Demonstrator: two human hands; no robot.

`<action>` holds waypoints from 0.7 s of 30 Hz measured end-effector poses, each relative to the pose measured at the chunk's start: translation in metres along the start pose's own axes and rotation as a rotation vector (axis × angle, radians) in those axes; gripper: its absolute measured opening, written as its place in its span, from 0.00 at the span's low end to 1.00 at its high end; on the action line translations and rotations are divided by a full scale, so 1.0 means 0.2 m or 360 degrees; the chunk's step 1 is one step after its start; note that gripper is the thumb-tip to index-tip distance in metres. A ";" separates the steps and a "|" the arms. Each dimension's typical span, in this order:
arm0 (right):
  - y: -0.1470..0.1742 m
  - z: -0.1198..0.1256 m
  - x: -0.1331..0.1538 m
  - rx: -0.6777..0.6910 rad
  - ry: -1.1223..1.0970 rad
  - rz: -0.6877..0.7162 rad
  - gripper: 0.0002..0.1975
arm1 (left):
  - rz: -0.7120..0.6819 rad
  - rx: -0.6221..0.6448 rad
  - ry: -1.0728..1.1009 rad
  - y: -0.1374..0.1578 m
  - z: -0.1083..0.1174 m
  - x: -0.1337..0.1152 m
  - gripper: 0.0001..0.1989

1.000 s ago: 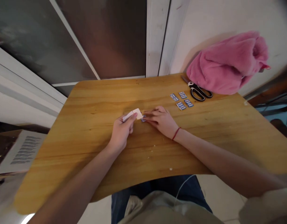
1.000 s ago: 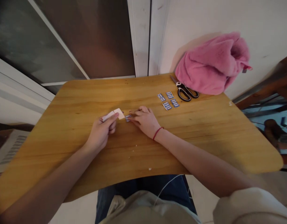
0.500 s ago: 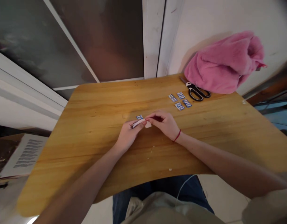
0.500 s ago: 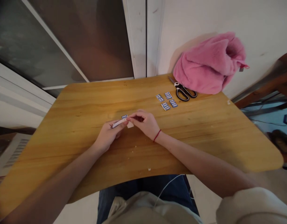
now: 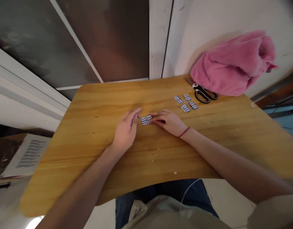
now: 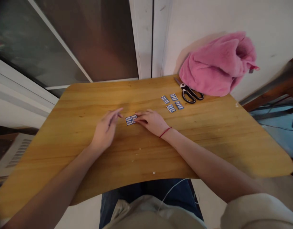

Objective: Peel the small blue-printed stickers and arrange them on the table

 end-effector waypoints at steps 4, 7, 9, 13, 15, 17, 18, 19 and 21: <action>0.01 0.01 0.03 -0.0016 0.0075 0.0036 0.11 | -0.0351 0.0411 -0.0829 0.04 -0.07 -0.05 0.20; 0.02 0.01 0.04 -0.0016 0.0057 0.0044 0.12 | -0.0318 0.0544 -0.1071 0.04 -0.08 -0.02 0.21; 0.02 0.01 0.04 0.0000 0.0043 0.0037 0.12 | -0.0307 0.0587 -0.1153 0.03 -0.07 0.00 0.21; 0.03 0.01 0.04 0.0013 0.0112 0.0018 0.13 | -0.0343 0.0587 -0.1152 0.01 -0.06 0.01 0.21; 0.03 0.02 0.06 0.0022 0.0171 0.0003 0.14 | -0.0324 0.0554 -0.1151 0.02 -0.06 0.00 0.21; 0.04 0.02 0.07 0.0040 0.0235 -0.0005 0.15 | -0.0298 0.0537 -0.1181 0.03 -0.07 -0.01 0.21; 0.04 0.02 0.08 0.0048 0.0261 -0.0008 0.15 | -0.0288 0.0534 -0.1200 0.03 -0.07 -0.01 0.22; 0.04 0.01 0.08 0.0056 0.0282 -0.0011 0.15 | -0.0283 0.0531 -0.1217 0.03 -0.08 -0.01 0.22; 0.04 0.01 0.08 0.0066 0.0301 -0.0021 0.16 | -0.0290 0.0523 -0.1224 0.04 -0.08 -0.02 0.22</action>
Point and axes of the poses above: each hand's wrist, its own y-axis away from the middle knuckle, its own z-axis out of the back of the hand, x = y × z, the point moved 5 cm from there along -y, towards the middle knuckle, and after that the axes turned 3 degrees about -y, right-handed, at the moved point
